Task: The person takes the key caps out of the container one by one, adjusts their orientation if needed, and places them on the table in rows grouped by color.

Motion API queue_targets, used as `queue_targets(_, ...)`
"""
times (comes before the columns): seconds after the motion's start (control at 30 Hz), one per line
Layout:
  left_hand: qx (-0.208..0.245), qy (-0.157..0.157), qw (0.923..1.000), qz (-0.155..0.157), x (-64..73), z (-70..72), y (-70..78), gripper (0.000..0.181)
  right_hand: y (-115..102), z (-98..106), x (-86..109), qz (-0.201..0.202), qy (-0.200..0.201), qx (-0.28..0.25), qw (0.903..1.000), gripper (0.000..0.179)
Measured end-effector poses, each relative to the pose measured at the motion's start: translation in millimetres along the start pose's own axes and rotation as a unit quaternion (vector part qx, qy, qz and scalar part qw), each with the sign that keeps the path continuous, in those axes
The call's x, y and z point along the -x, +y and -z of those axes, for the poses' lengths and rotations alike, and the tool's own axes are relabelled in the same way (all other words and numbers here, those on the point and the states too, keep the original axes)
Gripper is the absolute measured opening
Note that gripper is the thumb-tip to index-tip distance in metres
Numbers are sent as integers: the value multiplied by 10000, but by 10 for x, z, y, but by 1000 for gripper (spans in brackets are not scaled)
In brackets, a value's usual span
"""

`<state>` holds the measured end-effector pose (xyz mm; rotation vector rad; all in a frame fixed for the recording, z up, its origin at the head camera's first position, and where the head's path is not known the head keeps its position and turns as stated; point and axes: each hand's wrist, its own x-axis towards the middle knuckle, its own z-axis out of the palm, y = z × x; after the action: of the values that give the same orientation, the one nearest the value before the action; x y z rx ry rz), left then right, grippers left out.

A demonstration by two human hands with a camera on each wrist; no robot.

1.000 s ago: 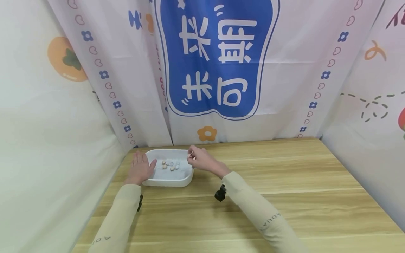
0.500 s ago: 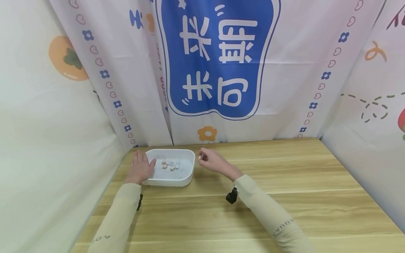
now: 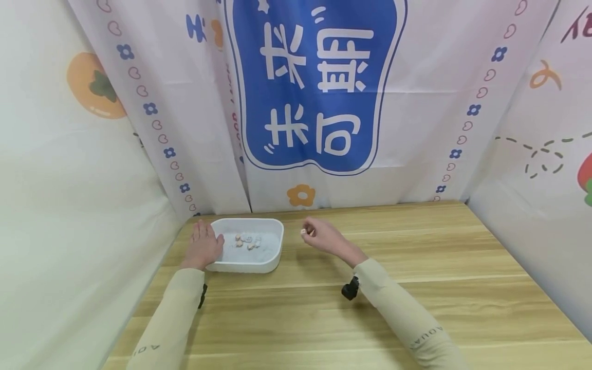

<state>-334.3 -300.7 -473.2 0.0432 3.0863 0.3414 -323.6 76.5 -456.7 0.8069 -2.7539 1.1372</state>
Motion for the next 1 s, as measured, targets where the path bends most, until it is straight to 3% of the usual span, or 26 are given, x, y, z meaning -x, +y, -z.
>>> queue_targets(0.2,64,24,10000,-31,6,-3,-22,72,92,29,67,-241,-163,-165,9994,8)
queue_targets(0.47,30,-11,10000,-68,13,6,-23,71,240,38,200,-299,-103,33,9995,7)
queue_targets(1.0,-9,-11,10000,-98,14,22,2,71,430,68,382,-643,-337,370,9967,14)
